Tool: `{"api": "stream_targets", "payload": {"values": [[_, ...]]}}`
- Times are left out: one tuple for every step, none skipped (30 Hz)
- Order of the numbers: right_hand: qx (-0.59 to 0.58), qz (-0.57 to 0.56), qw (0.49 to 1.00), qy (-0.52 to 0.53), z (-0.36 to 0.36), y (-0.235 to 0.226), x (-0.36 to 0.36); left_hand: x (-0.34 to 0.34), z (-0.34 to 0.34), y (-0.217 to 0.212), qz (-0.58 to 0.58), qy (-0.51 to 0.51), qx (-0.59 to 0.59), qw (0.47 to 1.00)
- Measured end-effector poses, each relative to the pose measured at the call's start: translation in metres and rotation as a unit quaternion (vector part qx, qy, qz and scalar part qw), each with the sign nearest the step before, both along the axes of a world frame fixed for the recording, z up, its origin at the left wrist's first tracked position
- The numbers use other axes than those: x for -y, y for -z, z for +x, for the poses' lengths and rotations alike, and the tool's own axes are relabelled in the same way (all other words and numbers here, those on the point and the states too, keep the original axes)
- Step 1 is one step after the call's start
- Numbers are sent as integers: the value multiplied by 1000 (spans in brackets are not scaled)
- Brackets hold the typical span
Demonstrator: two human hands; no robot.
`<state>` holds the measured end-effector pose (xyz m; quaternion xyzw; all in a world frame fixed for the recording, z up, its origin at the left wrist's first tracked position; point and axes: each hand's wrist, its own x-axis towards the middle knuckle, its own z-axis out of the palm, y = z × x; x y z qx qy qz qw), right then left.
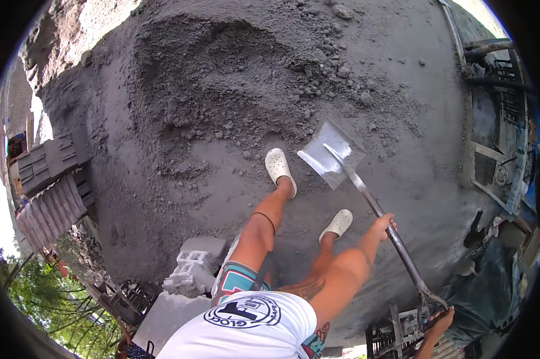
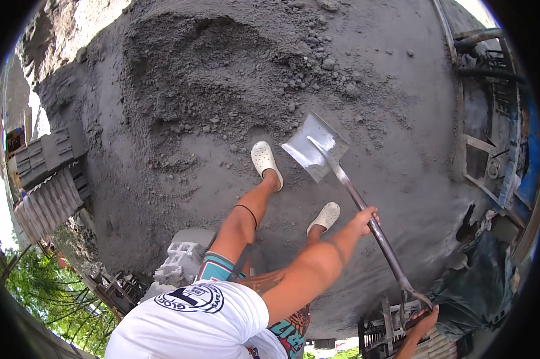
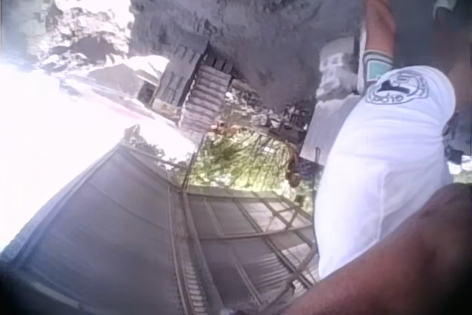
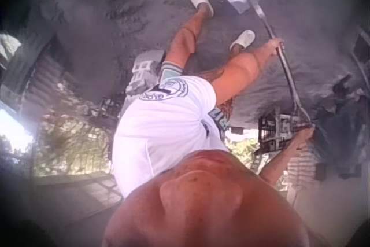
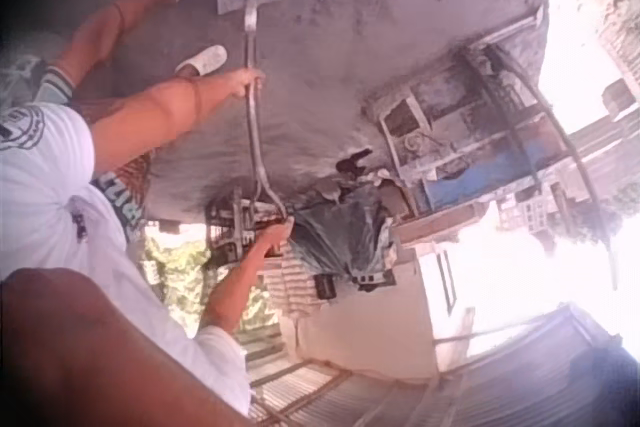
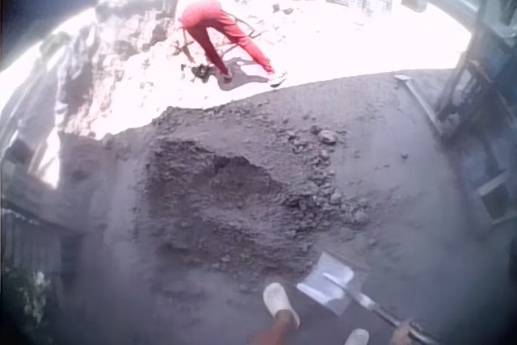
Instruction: The person shovels cement mixture from a pile on the ground into a cement mixer using a shovel.
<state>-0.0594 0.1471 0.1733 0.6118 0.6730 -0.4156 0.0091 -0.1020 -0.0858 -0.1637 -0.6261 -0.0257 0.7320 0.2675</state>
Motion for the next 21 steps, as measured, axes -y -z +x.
{"api": "stream_targets", "payload": {"values": [[-19, -71, 996, -53, -24, 37, 34, 49, -23, 39, -35, 5, -12, 999], [-9, -77, 996, -50, -36, 76, 62, 92, -42, 66, -64, 13, -5, 998], [-9, -62, 994, -87, -63, 118, 133, 167, -57, 108, -32, 14, -8, 999], [-20, -101, 990, -94, -74, 151, 174, 218, -68, 129, -78, 16, -17, 997], [-21, -121, 988, -92, -78, 174, 207, 271, -74, 147, -89, 41, 10, 995], [-12, -128, 988, -87, -72, 186, 227, 288, -70, 149, -131, 40, 10, 991], [-14, -132, 988, -81, -65, 193, 244, 307, -61, 150, -159, 34, -5, 987], [-12, -126, 989, -73, -50, 189, 245, 308, -48, 143, -153, 25, -1, 988], [-19, -132, 989, -70, -38, 182, 248, 308, -44, 134, -158, 36, 3, 987], [-31, -141, 987, -68, -30, 176, 251, 311, -47, 125, -166, 46, 1, 985], [-26, -138, 988, -64, -21, 169, 256, 318, -38, 117, -175, 50, 4, 983], [-24, -131, 989, -61, -19, 162, 258, 321, -36, 107, -182, 52, 3, 982], [-36, -134, 988, -72, -20, 155, 259, 324, -34, 95, -187, 42, -2, 981], [-30, -132, 988, -69, -21, 144, 257, 321, -30, 79, -190, 34, -5, 981], [-26, -137, 988, -70, -25, 132, 256, 324, -25, 65, -198, 19, -15, 980], [-38, -145, 985, -85, -29, 120, 251, 328, -22, 50, -199, -6, -14, 980], [-45, -151, 980, -118, -34, 108, 245, 334, -22, 33, -201, -29, -17, 979], [-52, -149, 976, -147, -39, 96, 237, 333, -22, 12, -206, -38, -32, 977], [-69, -154, 973, -156, -46, 87, 231, 335, -20, -9, -208, -73, -42, 974], [-83, -165, 962, -200, -53, 80, 225, 338, -17, -32, -212, -107, -54, 970], [-99, -178, 948, -245, -60, 73, 224, 348, -8, -51, -228, -128, -68, 963]]}}
